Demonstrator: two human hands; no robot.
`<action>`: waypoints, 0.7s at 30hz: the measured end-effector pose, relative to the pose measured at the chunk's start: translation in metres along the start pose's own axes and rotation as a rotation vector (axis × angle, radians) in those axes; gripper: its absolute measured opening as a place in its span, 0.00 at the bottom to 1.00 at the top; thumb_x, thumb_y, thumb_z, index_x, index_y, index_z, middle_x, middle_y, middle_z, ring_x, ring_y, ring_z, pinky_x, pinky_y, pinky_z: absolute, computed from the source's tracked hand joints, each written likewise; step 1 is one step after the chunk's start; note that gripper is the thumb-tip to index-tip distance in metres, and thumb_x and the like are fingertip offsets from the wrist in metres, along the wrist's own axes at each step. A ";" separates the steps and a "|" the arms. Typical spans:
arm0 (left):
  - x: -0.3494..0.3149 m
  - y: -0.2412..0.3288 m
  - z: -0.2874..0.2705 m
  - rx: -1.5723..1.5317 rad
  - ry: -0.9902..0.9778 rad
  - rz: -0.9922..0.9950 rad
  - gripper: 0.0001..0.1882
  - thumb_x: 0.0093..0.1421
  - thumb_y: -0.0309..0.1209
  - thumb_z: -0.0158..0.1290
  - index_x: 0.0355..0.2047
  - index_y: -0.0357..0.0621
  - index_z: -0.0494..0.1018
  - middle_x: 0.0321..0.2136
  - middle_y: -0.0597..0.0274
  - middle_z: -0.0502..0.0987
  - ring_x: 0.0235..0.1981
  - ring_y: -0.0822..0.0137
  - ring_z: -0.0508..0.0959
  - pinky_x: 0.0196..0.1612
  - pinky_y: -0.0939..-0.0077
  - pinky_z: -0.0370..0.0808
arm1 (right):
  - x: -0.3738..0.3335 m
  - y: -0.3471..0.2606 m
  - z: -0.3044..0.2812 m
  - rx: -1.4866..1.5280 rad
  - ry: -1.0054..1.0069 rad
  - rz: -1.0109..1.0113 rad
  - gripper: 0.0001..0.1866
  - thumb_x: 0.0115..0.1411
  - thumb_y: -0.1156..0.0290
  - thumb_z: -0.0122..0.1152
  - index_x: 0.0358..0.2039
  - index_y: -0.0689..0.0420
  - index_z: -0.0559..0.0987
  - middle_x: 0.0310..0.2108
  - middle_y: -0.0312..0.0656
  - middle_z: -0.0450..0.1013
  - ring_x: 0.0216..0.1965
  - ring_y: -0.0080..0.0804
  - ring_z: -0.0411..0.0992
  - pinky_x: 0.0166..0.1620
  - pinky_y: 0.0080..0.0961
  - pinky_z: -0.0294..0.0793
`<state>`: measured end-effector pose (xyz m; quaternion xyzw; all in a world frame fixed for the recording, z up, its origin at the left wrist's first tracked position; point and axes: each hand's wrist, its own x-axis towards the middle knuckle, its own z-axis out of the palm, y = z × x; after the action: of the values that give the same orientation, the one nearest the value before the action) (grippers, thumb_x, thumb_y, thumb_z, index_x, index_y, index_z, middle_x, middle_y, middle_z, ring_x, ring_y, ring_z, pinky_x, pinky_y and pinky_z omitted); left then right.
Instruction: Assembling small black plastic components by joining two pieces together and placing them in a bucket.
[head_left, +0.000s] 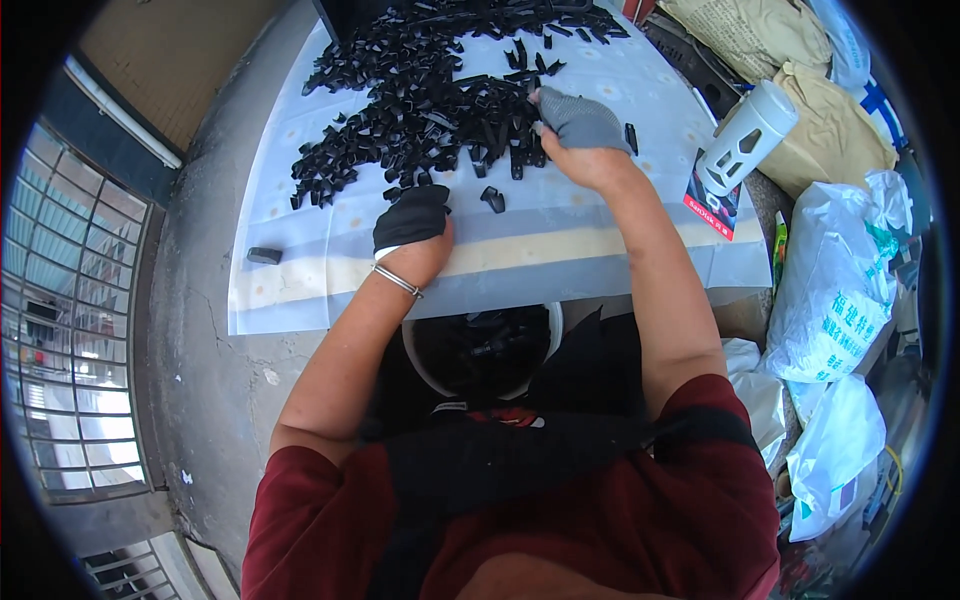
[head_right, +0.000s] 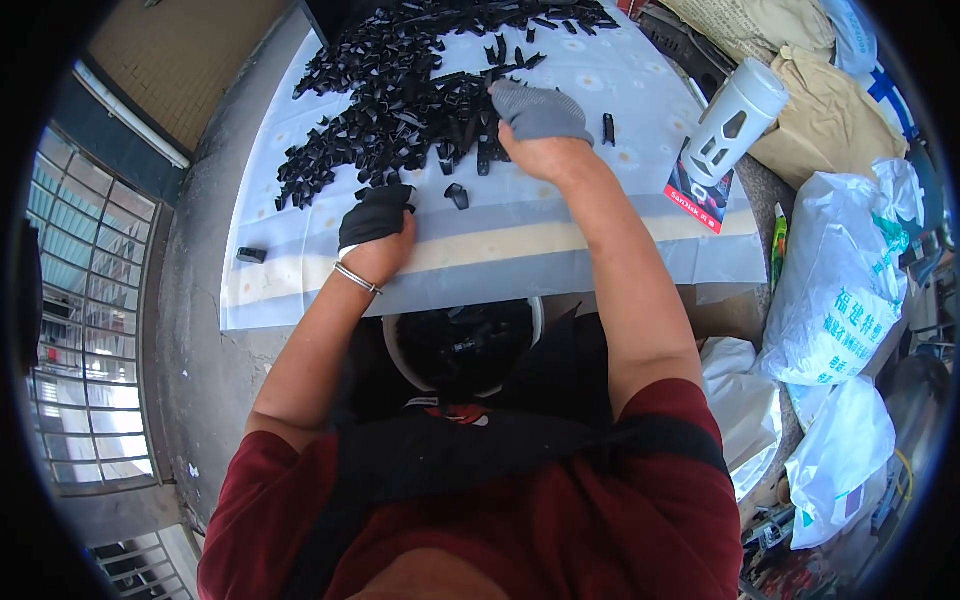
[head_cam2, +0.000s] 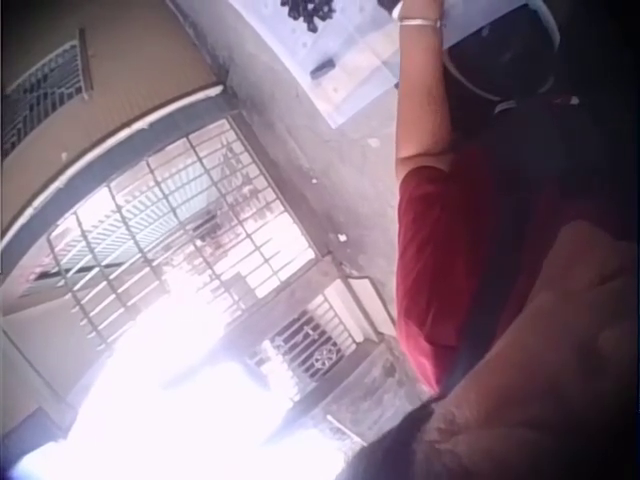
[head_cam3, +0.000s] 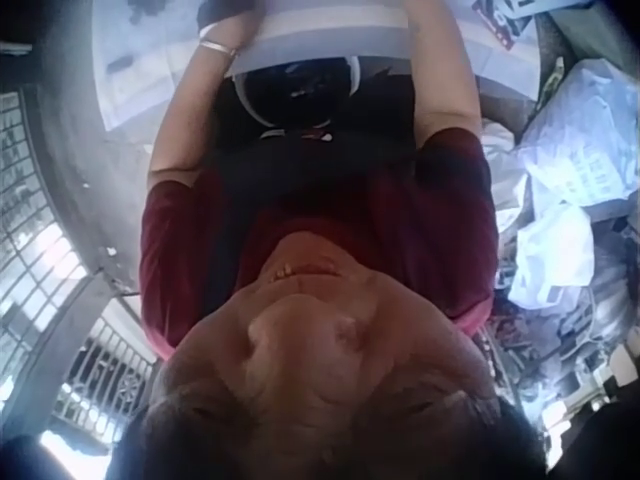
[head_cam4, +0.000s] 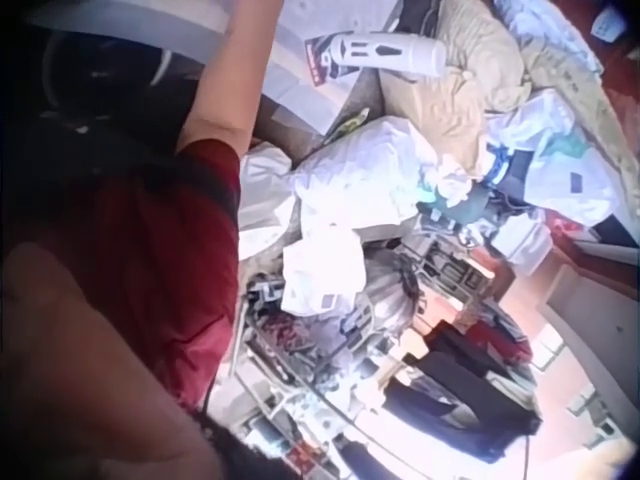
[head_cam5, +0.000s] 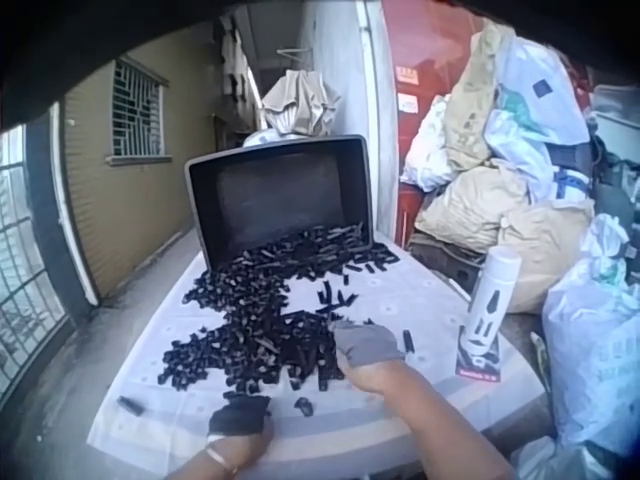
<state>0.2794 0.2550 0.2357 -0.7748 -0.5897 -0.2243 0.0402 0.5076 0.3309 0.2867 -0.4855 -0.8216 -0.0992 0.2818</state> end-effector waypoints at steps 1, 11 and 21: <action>0.002 -0.003 0.000 0.000 0.000 0.003 0.11 0.48 0.31 0.47 0.32 0.45 0.73 0.31 0.53 0.74 0.31 0.56 0.75 0.36 0.66 0.72 | 0.008 0.011 0.008 -0.001 0.002 0.002 0.19 0.51 0.68 0.51 0.46 0.48 0.69 0.36 0.47 0.72 0.37 0.45 0.70 0.42 0.36 0.68; 0.005 -0.027 -0.005 -0.350 0.132 -0.223 0.10 0.48 0.29 0.48 0.30 0.42 0.74 0.28 0.51 0.76 0.28 0.54 0.76 0.36 0.66 0.72 | 0.025 0.012 0.042 -0.012 -0.085 0.102 0.16 0.52 0.71 0.47 0.42 0.48 0.73 0.36 0.45 0.72 0.38 0.44 0.70 0.41 0.36 0.70; -0.032 -0.022 -0.037 -0.440 0.069 -0.276 0.10 0.49 0.29 0.46 0.32 0.42 0.73 0.24 0.48 0.75 0.26 0.51 0.75 0.33 0.65 0.72 | -0.042 -0.063 -0.013 0.059 -0.029 -0.122 0.16 0.50 0.77 0.48 0.42 0.56 0.73 0.29 0.48 0.72 0.31 0.46 0.69 0.36 0.36 0.68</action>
<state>0.2412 0.2207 0.2522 -0.6690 -0.6251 -0.3768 -0.1401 0.4742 0.2621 0.2810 -0.4273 -0.8563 -0.0846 0.2775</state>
